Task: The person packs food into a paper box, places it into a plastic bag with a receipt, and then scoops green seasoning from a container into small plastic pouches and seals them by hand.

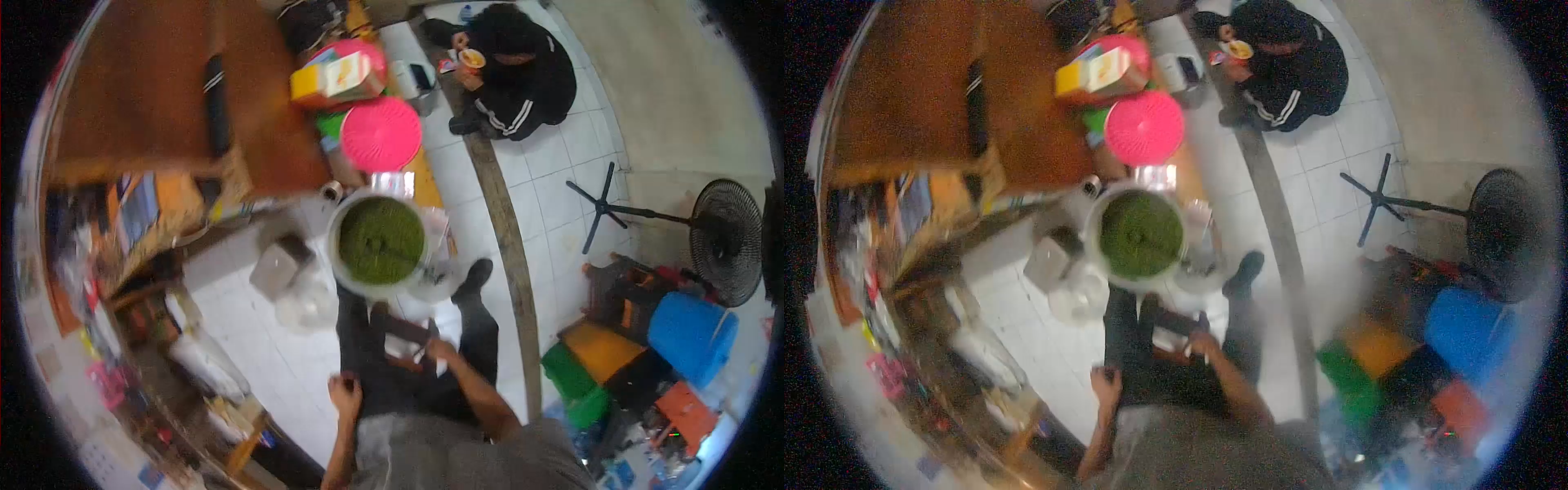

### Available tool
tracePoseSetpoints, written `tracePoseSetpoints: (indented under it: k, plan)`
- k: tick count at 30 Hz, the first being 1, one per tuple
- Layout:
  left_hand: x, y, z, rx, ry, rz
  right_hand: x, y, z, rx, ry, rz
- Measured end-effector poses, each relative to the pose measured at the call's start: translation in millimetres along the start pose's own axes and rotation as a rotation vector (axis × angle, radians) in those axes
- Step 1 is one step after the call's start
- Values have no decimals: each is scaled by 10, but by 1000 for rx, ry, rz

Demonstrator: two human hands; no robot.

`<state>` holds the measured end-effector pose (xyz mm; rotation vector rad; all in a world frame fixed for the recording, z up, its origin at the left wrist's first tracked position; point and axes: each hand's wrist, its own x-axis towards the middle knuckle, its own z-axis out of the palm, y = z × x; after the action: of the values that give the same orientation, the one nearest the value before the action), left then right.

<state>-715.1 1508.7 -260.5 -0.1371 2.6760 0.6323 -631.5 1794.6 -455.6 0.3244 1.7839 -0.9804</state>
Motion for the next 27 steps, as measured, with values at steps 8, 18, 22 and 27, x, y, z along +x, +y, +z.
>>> tracePoseSetpoints:
  k: [8, 18, 22, 27]
  plan:
    - [2015, -404, 431, -426, 170, 11, 1549, 1010, 2767, -322, 123, -557]
    - [4051, 727, 447, -604, 4, 260, 1635, 718, 1907, -155, -67, -403]
    - [4192, 895, 470, -593, -57, 305, 1650, 523, 1382, -82, -49, -308]
    - [4437, 881, 665, -622, -49, 469, 1722, 475, 1041, -53, -32, -269]
